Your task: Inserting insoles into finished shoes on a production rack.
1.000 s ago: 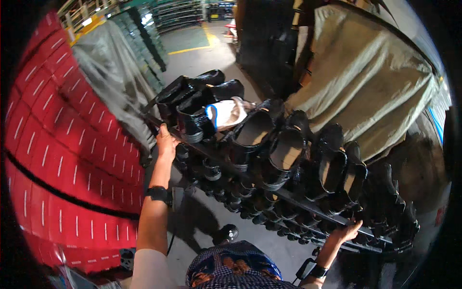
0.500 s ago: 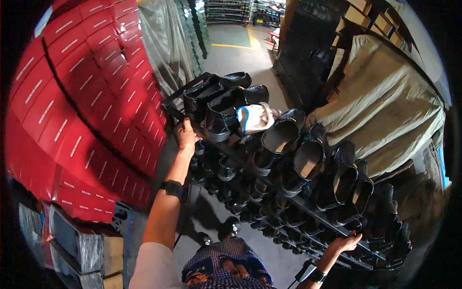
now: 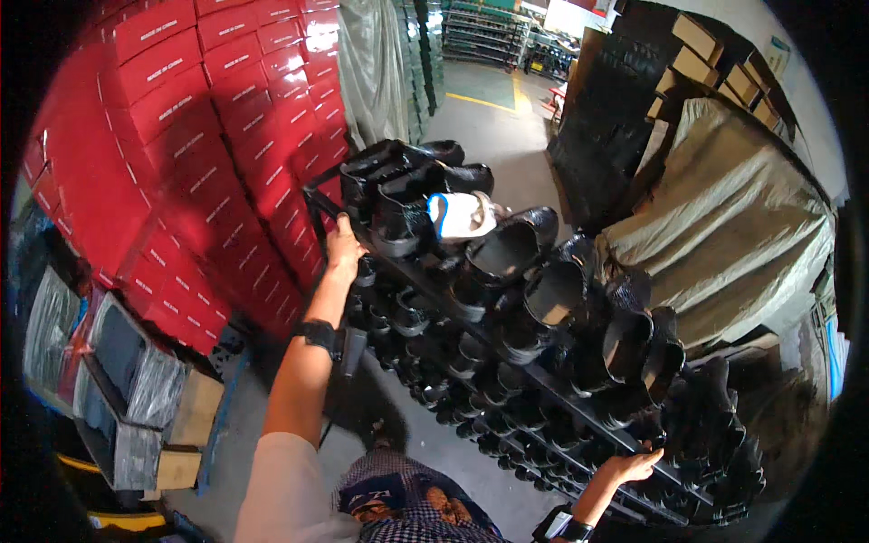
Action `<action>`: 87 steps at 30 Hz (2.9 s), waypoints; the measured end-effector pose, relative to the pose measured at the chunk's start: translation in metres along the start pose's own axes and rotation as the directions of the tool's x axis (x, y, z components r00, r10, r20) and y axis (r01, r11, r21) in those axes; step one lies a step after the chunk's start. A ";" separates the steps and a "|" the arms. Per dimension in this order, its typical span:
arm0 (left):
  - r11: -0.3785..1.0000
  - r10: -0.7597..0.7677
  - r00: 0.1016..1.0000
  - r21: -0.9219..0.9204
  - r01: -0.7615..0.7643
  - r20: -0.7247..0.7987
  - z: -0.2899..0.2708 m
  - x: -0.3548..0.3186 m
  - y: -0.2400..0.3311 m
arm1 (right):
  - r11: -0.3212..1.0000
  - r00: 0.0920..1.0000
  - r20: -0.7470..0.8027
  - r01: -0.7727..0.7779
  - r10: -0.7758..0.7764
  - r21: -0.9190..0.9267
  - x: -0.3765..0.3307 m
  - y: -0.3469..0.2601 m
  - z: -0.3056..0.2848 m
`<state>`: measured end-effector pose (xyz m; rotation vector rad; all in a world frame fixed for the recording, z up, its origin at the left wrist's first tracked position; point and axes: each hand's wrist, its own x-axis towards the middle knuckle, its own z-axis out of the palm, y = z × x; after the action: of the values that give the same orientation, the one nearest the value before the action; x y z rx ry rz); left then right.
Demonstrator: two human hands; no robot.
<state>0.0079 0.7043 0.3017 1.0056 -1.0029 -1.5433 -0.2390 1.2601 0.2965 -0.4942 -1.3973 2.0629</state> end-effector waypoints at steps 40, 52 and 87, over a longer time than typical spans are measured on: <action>0.962 0.046 0.877 -0.214 -0.168 -0.479 -0.230 -0.334 0.018 | 0.978 0.923 0.342 -0.203 0.177 0.042 0.032 -0.053 -0.076; 0.608 0.606 0.724 0.779 -0.154 -0.330 -0.266 -0.370 -0.016 | 0.960 0.866 0.436 -0.279 0.246 0.012 0.039 -0.063 -0.094; 0.820 -0.092 0.830 0.431 0.376 -0.550 -0.358 -0.853 -0.397 | 0.859 0.498 0.738 -0.027 0.455 -0.512 0.073 -0.003 -0.109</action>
<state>0.3634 1.5627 -0.0844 1.8884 -0.9471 -1.0947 -0.2279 1.3856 0.2598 0.2624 -2.5491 2.3221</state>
